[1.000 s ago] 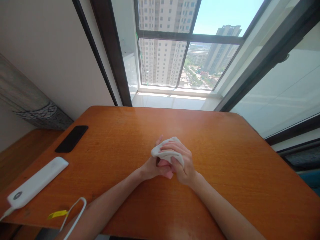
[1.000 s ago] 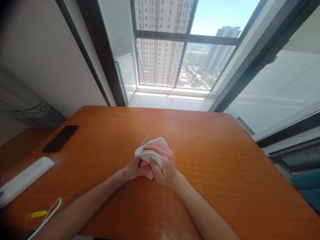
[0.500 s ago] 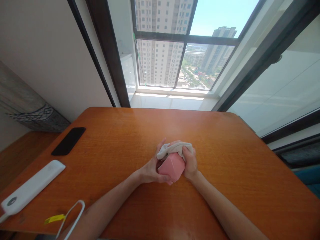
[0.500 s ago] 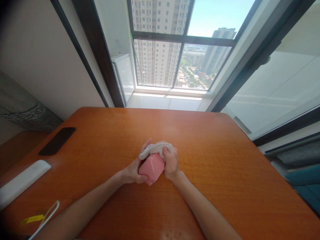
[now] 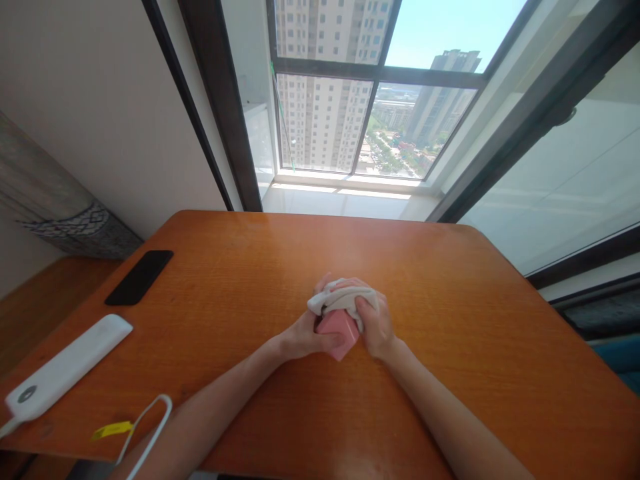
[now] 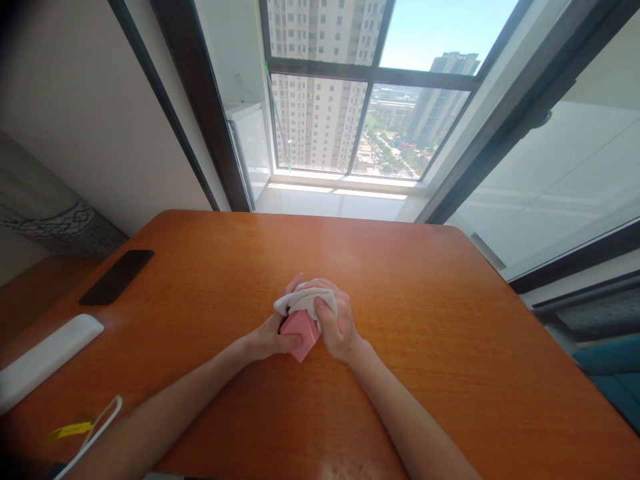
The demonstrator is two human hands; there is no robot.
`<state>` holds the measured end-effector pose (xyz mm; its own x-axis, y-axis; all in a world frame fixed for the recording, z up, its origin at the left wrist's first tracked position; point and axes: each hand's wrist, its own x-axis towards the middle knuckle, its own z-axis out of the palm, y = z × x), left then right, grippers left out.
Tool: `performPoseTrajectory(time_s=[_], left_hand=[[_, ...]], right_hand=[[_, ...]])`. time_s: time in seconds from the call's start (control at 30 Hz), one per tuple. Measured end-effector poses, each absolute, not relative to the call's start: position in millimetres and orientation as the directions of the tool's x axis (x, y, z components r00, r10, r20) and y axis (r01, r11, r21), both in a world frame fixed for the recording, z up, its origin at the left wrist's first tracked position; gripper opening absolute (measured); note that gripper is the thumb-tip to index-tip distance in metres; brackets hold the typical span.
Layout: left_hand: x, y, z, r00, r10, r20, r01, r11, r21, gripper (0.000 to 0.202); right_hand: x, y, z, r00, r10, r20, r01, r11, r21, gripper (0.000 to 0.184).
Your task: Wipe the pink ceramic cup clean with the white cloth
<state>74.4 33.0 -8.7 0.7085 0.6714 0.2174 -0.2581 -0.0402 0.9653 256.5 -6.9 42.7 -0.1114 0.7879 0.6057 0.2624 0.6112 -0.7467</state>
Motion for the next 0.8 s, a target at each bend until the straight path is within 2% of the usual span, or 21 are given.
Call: performPoseTrajectory(time_s=[0.03,0.1,0.2,0.27,0.37,0.47,0.53,0.6,0.7,0.8], left_hand=[[74.0,32.5,-10.3,0.713,0.673,0.197,-0.26,-0.007,0.966,0.128],[72.8,31.8,-12.4,0.718,0.672,0.182,-0.251,0.006,0.968,0.139],[70.7,31.5,-12.8,0.725,0.672,0.151,-0.207,0.004,0.978,0.147],[69.4,31.7,-11.3,0.725,0.676,0.137,-0.197,0.013,0.98,0.147],[67.3,32.8,-7.6,0.729,0.67,0.14,-0.214,0.028,0.976,0.144],[65.6,34.4,-4.9,0.731,0.662,0.164,-0.254,0.04,0.966,0.141],[65.8,35.1,-4.4,0.715,0.67,0.201,-0.293,0.025,0.956,0.137],[67.8,35.1,-5.0,0.688,0.686,0.237,-0.292,-0.038,0.956,0.131],[73.4,34.2,-9.0,0.63,0.747,0.212,-0.211,-0.098,0.973,0.117],[78.7,33.6,-15.8,0.593,0.792,0.143,-0.166,-0.053,0.985,0.103]], right_hand=[[256.4,-5.3,37.3,-0.04,0.858,0.511,0.182,0.509,-0.841,0.044],[255.3,-1.2,25.5,0.078,0.951,0.299,0.02,0.299,-0.954,0.045],[252.3,6.4,9.7,0.197,0.979,0.051,-0.217,0.094,-0.972,0.046],[250.2,10.0,3.1,0.23,0.973,-0.005,-0.301,0.066,-0.951,0.043],[248.9,7.7,3.7,0.251,0.966,0.064,-0.211,0.12,-0.97,0.044],[250.2,-2.3,18.9,0.113,0.932,0.345,0.079,0.338,-0.938,0.046],[250.8,-8.9,33.8,-0.076,0.823,0.563,0.263,0.561,-0.785,0.041],[249.2,-13.7,47.2,-0.258,0.673,0.693,0.392,0.729,-0.562,0.035],[242.1,-18.6,57.1,-0.437,0.547,0.714,0.513,0.804,-0.302,0.037],[234.6,-22.3,58.1,-0.509,0.515,0.69,0.563,0.805,-0.186,0.042]])
